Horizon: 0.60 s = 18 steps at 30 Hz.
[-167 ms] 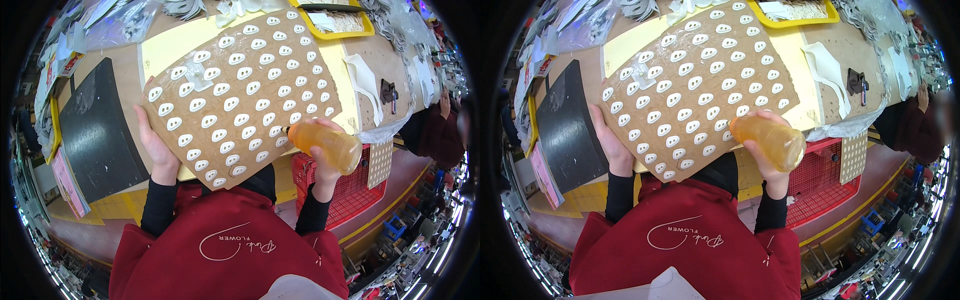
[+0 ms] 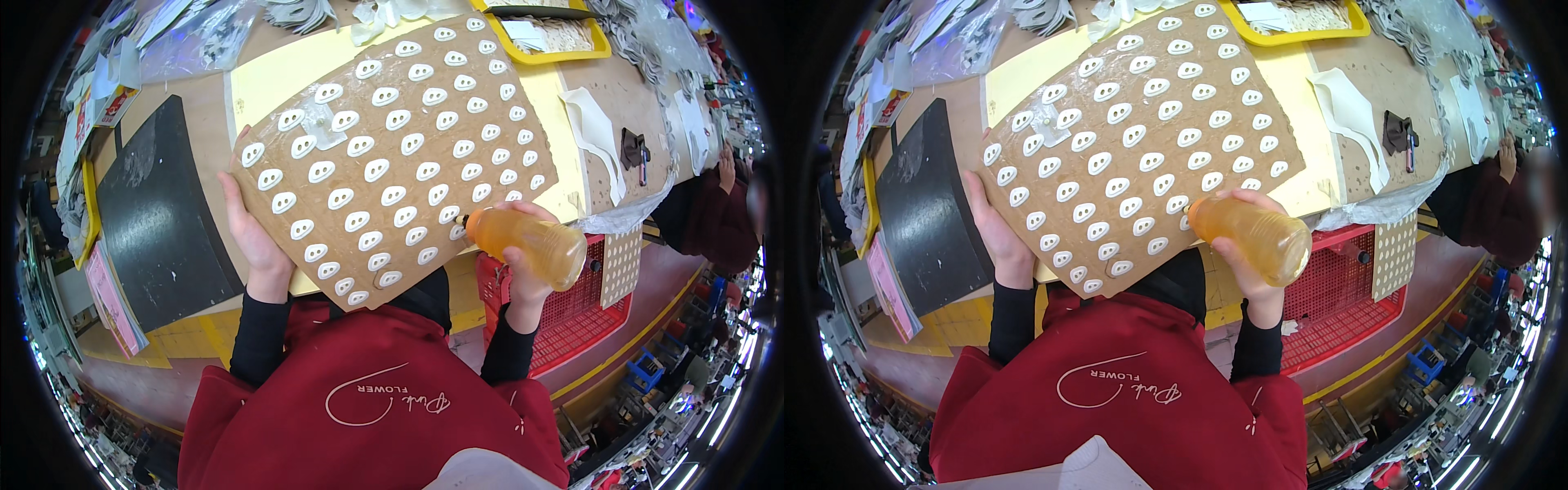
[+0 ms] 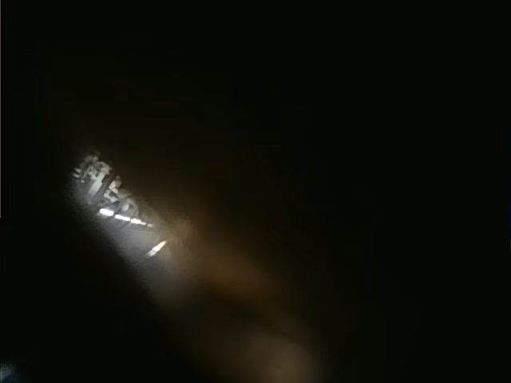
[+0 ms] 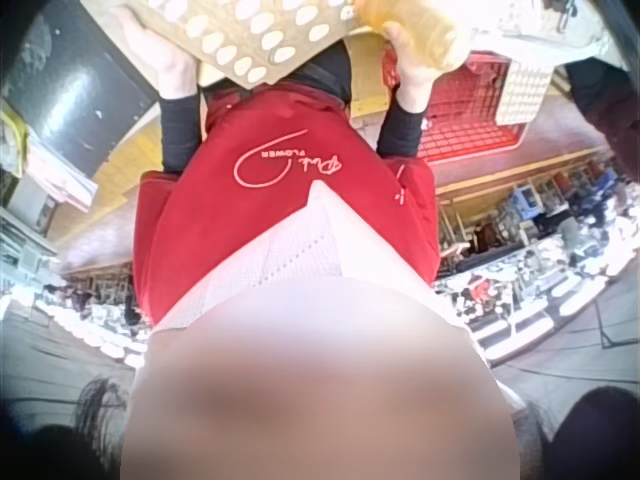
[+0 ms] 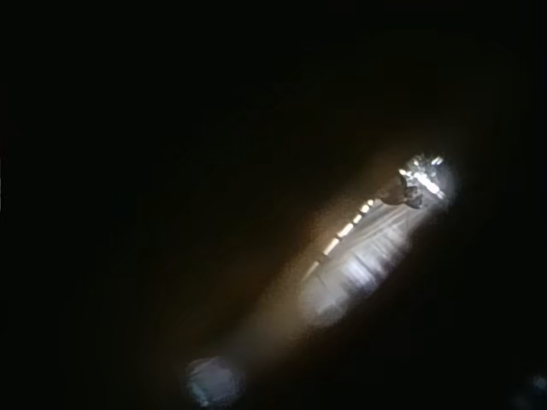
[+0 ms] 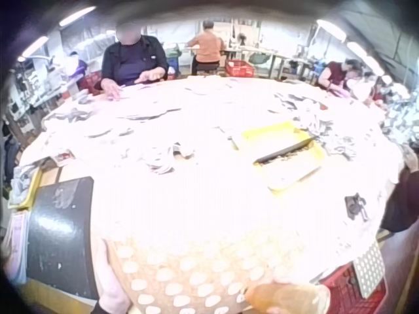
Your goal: The person holds a cardboard sheet with many small white circular items and applies a yellow liquid from a squeeze bottle onto each item one by one. The person works methodically across the sheet, occasionally adjusting the sheet's position while continuing to apply the liquid.
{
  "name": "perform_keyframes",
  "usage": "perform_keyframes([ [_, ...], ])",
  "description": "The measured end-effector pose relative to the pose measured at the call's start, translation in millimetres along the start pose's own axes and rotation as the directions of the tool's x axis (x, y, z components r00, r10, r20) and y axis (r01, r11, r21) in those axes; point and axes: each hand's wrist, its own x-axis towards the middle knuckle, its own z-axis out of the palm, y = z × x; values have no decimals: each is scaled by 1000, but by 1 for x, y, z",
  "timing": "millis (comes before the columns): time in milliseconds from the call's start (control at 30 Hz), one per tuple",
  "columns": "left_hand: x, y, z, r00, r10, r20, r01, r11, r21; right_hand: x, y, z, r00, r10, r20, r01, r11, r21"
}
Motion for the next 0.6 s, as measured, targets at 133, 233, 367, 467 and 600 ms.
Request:
perform_keyframes([
  [133, 1, 0, 0, 1000, -6, -16, 6, 1000, 0, -4, 4, 2, 995, 89, 43, -95, 981, 167],
  [233, 6, -2, 1, 999, 39, 32, -39, 999, 19, 5, 11, 2, 995, 94, 31, -98, 916, 389],
  [367, 6, -2, 0, 1000, 8, 26, -8, 1000, -23, 8, 14, 8, 983, -13, -184, 69, 951, 301],
  [467, 7, -2, -2, 999, 23, 23, -22, 999, -32, 9, 15, 13, 984, -51, -171, 79, 984, 159],
  [600, 8, -3, -3, 999, 25, 30, -24, 999, -34, 12, 18, 18, 989, -69, -129, 87, 987, 138],
])
